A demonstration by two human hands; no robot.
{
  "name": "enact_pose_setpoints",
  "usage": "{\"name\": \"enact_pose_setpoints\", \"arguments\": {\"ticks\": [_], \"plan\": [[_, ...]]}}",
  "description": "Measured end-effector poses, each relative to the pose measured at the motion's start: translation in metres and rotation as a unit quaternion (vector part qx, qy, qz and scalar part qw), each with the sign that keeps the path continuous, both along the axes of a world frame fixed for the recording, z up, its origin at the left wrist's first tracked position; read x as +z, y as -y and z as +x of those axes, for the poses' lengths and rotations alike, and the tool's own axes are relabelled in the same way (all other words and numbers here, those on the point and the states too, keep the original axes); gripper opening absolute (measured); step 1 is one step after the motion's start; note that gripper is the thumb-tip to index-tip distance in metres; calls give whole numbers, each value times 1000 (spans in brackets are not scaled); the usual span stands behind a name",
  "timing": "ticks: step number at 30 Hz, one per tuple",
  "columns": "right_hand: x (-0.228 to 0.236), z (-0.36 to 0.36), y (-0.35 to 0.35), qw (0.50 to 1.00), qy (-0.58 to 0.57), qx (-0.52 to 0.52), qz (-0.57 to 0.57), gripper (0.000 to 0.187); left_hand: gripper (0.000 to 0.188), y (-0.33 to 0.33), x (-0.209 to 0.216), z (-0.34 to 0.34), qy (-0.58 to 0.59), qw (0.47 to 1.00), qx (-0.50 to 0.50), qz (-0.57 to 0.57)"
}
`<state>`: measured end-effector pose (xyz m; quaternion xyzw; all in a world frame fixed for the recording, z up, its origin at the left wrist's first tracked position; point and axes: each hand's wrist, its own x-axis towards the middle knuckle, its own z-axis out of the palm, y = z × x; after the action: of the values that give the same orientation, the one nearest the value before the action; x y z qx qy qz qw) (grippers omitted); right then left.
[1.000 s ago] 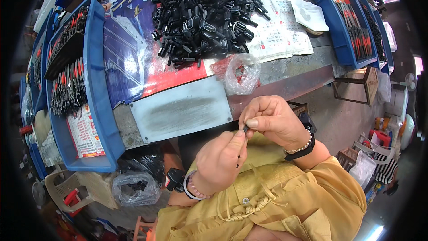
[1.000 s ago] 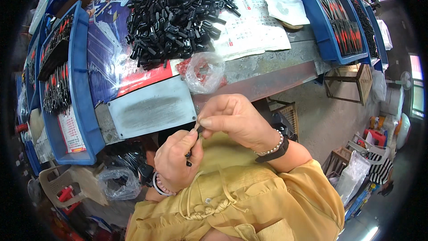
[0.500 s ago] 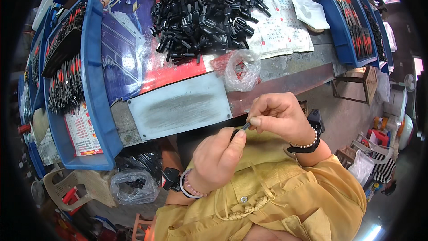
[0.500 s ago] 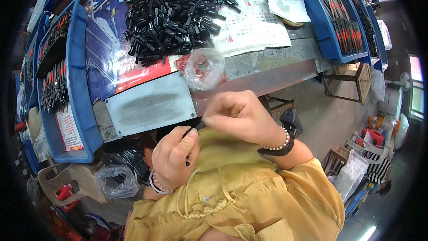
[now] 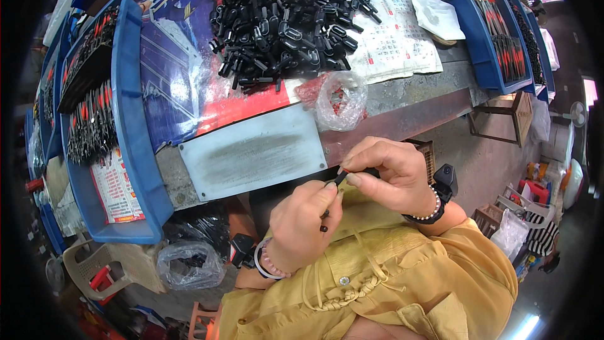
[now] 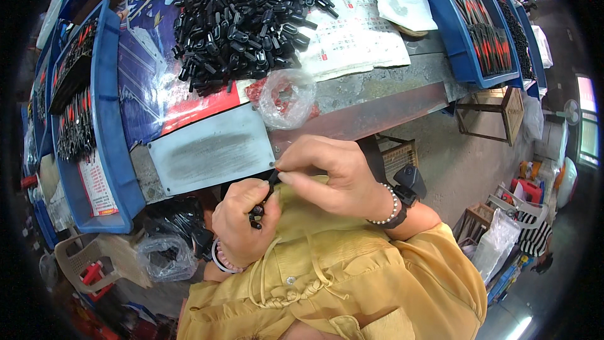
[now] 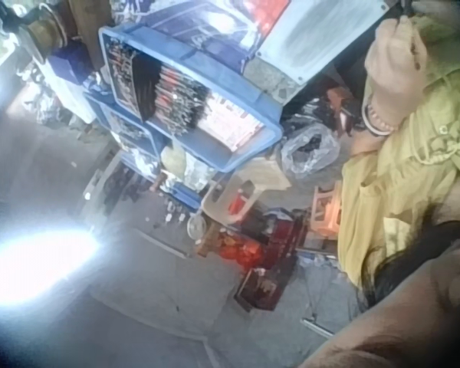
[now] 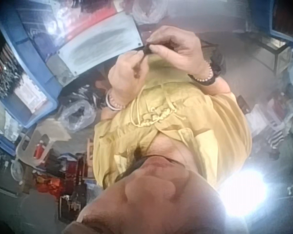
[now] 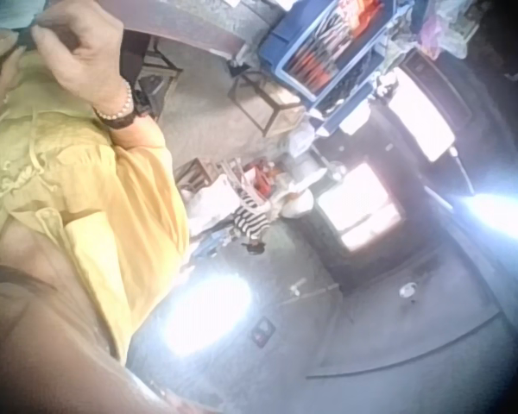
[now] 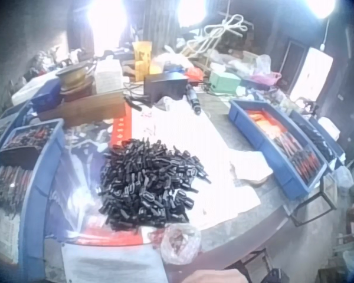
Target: The person repeatedly picks small black plastic key parts from a pile on the table, inserts a small red component into each, and places the assembled pieces back into the pile. The process is continuous and repetitive throughout the clip.
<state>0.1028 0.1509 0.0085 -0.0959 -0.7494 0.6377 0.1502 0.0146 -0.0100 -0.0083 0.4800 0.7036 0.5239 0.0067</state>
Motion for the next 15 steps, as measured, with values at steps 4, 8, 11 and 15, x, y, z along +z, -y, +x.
{"name": "enact_pose_setpoints", "arguments": {"ticks": [4,8,11,15], "plan": [[-2,-2,0,999,-37,12,26,17,35,1,0,2,77,997,-21,-1],[0,0,-3,997,-45,56,40,18,31,5,2,1,175,983,-55,-2],[-3,2,-2,997,-43,70,9,18,27,8,5,4,323,944,-68,1],[-12,4,8,979,-13,31,-200,21,30,8,5,6,421,904,-70,3]]}}
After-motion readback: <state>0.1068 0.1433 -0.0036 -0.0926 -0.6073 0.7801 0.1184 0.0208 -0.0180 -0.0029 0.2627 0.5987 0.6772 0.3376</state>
